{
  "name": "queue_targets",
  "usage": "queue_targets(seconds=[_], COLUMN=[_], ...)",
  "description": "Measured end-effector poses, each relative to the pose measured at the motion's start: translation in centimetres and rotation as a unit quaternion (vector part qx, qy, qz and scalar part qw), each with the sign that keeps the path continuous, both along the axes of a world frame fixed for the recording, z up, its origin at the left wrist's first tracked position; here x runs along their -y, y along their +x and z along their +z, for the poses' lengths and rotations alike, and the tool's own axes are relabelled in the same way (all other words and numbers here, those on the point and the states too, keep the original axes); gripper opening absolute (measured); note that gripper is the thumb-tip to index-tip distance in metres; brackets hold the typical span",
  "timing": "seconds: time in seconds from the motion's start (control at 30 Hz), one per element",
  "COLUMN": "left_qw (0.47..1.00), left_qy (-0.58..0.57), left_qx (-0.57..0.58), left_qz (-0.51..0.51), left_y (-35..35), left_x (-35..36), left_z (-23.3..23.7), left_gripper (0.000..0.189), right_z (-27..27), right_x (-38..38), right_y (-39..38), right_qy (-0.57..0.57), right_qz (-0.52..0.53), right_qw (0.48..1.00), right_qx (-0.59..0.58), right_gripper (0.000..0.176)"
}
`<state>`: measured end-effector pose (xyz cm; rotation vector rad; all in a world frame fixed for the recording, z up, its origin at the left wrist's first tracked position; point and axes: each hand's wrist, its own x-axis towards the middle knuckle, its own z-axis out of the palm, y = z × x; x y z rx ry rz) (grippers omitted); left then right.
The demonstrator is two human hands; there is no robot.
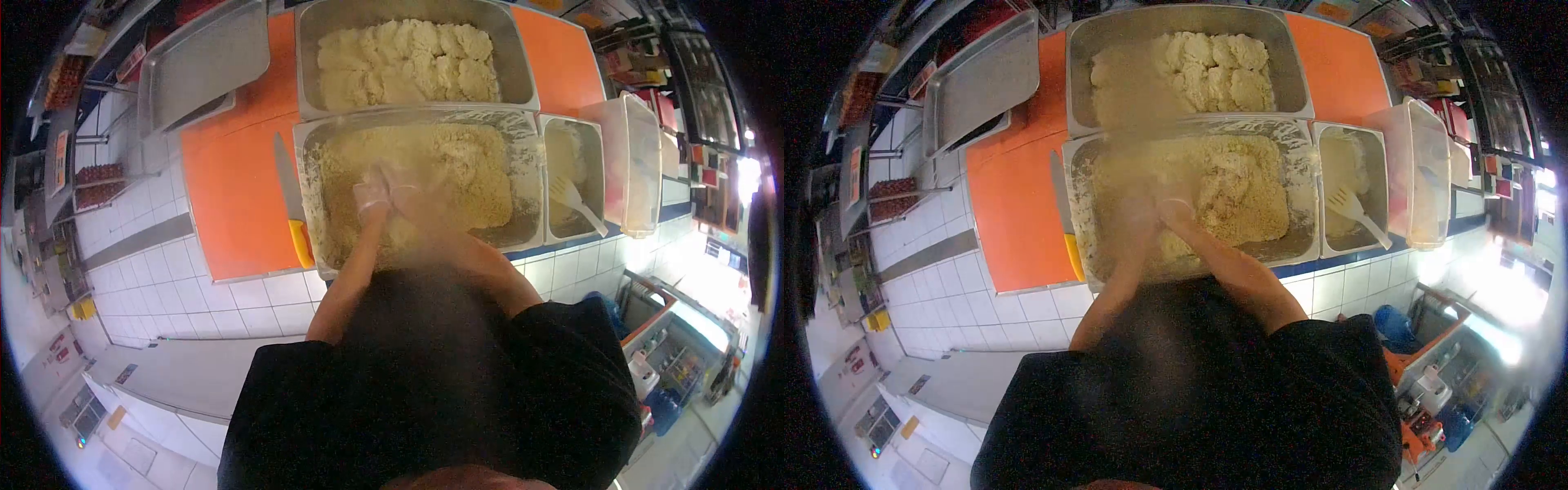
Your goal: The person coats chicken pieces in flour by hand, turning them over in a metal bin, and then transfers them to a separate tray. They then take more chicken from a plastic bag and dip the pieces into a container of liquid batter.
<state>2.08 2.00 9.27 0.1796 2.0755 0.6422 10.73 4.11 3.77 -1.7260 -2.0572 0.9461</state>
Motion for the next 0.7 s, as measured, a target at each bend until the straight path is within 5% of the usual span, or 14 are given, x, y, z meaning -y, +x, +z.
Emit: queue_targets(seconds=[0.03, 0.07, 0.1, 0.13, 0.17, 0.27, 0.37, 0.43, 0.47, 0.57, 0.63, 0.7], left_qw=[0.918, 0.686, 0.69, 0.874, 0.975, 0.93, 0.983, 0.995, 0.995, 0.995, 0.992, 0.987], left_qy=[0.126, 0.228, 0.221, 0.173, 0.108, 0.181, 0.104, 0.039, 0.017, 0.07, 0.067, 0.065], left_qx=[-0.24, -0.438, -0.435, -0.242, -0.03, -0.153, -0.017, 0.067, 0.09, 0.043, 0.036, 0.029], left_qz=[-0.29, -0.534, -0.535, -0.383, -0.191, -0.282, -0.147, -0.056, -0.03, -0.052, -0.097, -0.141], left_y=[-0.7, -1.1, -1.1, -1.0, -1.1, -0.9, 0.0, 0.2, 0.3, 0.6, 0.3, -0.3], left_x=[1.1, 2.0, 2.2, 1.4, 0.8, 1.3, 0.3, -0.9, -1.6, -0.8, -0.2, 0.5], left_z=[-1.8, -2.2, -2.8, -2.1, -2.2, -7.9, -0.4, 6.3, 8.6, 3.4, 3.6, 3.8], left_gripper=[0.067, 0.069, 0.069, 0.069, 0.069, 0.07, 0.071, 0.071, 0.071, 0.072, 0.071, 0.071], right_z=[-0.8, -1.6, -2.4, -3.0, -2.7, 3.7, 4.8, 0.7, 1.0, 3.8, 5.7, 7.2], right_x=[0.1, 0.1, 0.2, 0.4, 0.8, -0.5, -1.7, -1.3, -1.1, -0.9, -1.5, -1.9], right_y=[0.7, 1.1, 1.6, 2.2, 1.9, 0.9, 0.3, 0.3, 0.5, 1.0, 2.0, 3.1], right_qy=[0.021, 0.041, 0.056, 0.061, 0.053, -0.072, -0.144, 0.12, 0.121, 0.041, 0.276, 0.288], right_qz=[0.023, 0.047, 0.068, 0.084, 0.088, 0.017, -0.036, -0.014, -0.015, 0.007, 0.183, 0.19], right_qw=[1.0, 0.998, 0.996, 0.994, 0.994, 0.997, 0.989, 0.993, 0.992, 0.995, 0.942, 0.939], right_qx=[0.007, 0.017, 0.026, 0.027, 0.026, 0.014, 0.008, -0.016, -0.015, -0.087, 0.045, -0.01], right_gripper=[0.033, 0.032, 0.032, 0.031, 0.031, 0.029, 0.031, 0.036, 0.036, 0.035, 0.032, 0.034])
